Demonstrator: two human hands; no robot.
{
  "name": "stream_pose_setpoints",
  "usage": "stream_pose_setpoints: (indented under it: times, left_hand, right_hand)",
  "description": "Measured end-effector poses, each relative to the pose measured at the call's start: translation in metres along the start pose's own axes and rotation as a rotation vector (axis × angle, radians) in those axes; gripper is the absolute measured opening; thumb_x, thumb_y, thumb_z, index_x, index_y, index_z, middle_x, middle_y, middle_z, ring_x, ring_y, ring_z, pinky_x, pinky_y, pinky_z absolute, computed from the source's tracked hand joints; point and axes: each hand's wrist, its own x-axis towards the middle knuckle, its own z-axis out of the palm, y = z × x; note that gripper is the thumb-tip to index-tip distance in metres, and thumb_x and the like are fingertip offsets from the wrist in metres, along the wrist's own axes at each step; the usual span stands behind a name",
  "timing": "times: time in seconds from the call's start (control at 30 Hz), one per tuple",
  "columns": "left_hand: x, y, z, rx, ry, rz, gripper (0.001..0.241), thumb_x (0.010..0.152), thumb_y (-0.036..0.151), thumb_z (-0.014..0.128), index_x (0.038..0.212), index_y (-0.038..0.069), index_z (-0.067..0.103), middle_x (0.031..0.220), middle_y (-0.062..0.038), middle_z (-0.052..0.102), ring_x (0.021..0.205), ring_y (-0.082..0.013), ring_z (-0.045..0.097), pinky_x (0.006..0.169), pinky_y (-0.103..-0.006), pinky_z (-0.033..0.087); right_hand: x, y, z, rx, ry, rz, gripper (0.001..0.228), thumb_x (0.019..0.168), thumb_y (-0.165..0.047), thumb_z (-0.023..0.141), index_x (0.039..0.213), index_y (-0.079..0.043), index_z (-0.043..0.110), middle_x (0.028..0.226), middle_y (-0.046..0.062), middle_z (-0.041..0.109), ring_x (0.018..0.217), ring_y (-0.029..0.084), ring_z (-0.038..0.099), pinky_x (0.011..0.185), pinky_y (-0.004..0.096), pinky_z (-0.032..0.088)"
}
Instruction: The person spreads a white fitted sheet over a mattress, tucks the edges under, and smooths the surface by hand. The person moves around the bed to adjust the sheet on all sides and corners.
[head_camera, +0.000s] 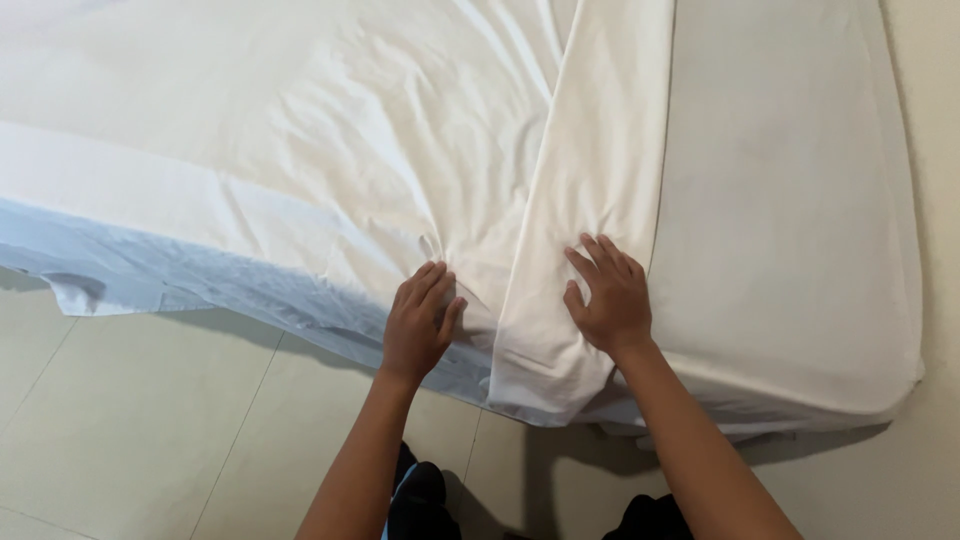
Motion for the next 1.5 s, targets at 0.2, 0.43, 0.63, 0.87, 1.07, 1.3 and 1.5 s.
stream_pose_setpoints:
  times: [0.2,0.43,0.63,0.87,1.07,1.3,1.5]
  left_hand:
    - [0.006,0.008,0.001,-0.044,0.071,-0.055,0.022,0.093,0.019,0.077,0.108,0.004,0.074,0.121,-0.011,0.071,0.126,-0.0301,0.062,0.106,-0.0420,0.049]
    - [0.006,0.005,0.010,-0.009,0.128,-0.047,0.012,0.093,0.015,0.077,0.100,0.006,0.074,0.109,-0.007,0.074,0.116,-0.0267,0.067,0.100,-0.0399,0.050]
    - [0.022,0.006,-0.003,0.020,0.086,0.016,0.011,0.094,0.014,0.075,0.091,0.006,0.069,0.094,-0.005,0.070,0.097,-0.0254,0.065,0.086,-0.0398,0.047]
    - [0.032,0.013,-0.014,0.089,0.033,0.091,0.010,0.097,0.011,0.066,0.089,0.008,0.061,0.090,-0.005,0.062,0.091,-0.0259,0.059,0.086,-0.0398,0.042]
    - [0.038,0.020,-0.015,0.054,0.082,0.056,0.009,0.098,0.010,0.061,0.090,0.008,0.060,0.087,-0.006,0.060,0.086,-0.0271,0.055,0.083,-0.0404,0.041]
    - [0.032,0.005,-0.022,0.082,-0.031,-0.062,0.020,0.104,0.015,0.053,0.086,0.007,0.057,0.080,-0.009,0.058,0.079,-0.0295,0.055,0.076,-0.0429,0.041]
    - [-0.001,-0.007,-0.022,0.122,-0.212,-0.072,0.020,0.100,0.015,0.052,0.082,0.006,0.055,0.075,-0.011,0.058,0.075,-0.0314,0.056,0.073,-0.0446,0.043]
  right_hand:
    - [0.000,-0.001,-0.001,-0.001,0.011,0.003,0.045,0.090,-0.026,0.060,0.134,-0.017,0.067,0.151,0.008,0.057,0.146,0.026,0.045,0.117,0.044,0.032]
    - [-0.001,-0.001,-0.001,0.000,0.004,-0.001,0.045,0.090,-0.024,0.061,0.133,-0.016,0.067,0.151,0.009,0.057,0.146,0.026,0.045,0.116,0.044,0.031]
    - [0.001,-0.001,0.000,0.003,0.018,0.000,0.044,0.090,-0.024,0.061,0.132,-0.016,0.068,0.150,0.007,0.057,0.146,0.024,0.045,0.116,0.042,0.032]
    - [0.000,-0.001,-0.001,0.000,0.024,0.005,0.044,0.088,-0.023,0.061,0.130,-0.015,0.069,0.149,0.007,0.058,0.145,0.025,0.046,0.116,0.043,0.032]
    - [0.000,-0.001,0.000,0.002,0.041,-0.005,0.042,0.089,-0.023,0.061,0.130,-0.015,0.069,0.149,0.007,0.058,0.145,0.025,0.046,0.116,0.042,0.032]
    - [0.000,0.003,0.003,0.013,0.052,-0.014,0.042,0.089,-0.023,0.061,0.130,-0.015,0.069,0.149,0.008,0.059,0.145,0.024,0.047,0.115,0.042,0.033]
    - [-0.001,0.005,0.005,0.000,0.056,-0.019,0.042,0.089,-0.023,0.061,0.130,-0.015,0.069,0.148,0.007,0.059,0.144,0.025,0.046,0.115,0.042,0.033]
